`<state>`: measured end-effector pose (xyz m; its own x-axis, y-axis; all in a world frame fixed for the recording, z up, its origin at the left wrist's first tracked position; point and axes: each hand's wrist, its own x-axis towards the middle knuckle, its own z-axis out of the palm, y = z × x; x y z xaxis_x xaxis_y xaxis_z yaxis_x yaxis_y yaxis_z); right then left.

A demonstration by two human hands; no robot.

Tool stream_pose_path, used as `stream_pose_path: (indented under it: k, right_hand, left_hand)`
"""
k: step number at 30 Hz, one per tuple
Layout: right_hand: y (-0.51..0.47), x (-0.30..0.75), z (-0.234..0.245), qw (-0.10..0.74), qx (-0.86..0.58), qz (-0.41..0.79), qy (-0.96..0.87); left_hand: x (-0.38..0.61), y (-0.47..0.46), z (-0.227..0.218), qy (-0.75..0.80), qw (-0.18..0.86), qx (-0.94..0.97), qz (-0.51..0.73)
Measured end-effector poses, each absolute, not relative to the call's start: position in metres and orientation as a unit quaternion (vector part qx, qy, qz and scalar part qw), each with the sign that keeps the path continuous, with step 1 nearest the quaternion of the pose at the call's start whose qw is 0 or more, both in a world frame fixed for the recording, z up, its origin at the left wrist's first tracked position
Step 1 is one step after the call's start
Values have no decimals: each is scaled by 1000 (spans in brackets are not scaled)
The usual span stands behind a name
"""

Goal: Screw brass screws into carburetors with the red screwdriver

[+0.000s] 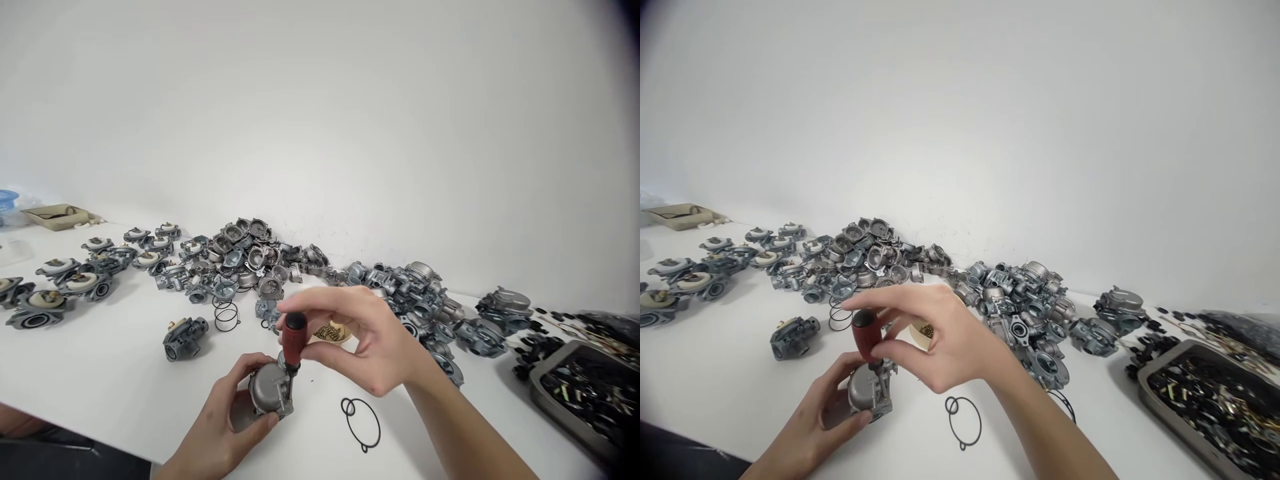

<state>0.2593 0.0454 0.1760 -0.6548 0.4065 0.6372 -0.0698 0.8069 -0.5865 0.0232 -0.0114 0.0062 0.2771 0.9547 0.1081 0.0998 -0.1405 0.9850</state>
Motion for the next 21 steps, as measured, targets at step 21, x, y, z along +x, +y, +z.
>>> stream_pose_path:
  k: [21]
  right_hand:
    - [49,253,175,438,-109,230,-862]
  left_hand:
    - [22,-11,3,443,491,617,427]
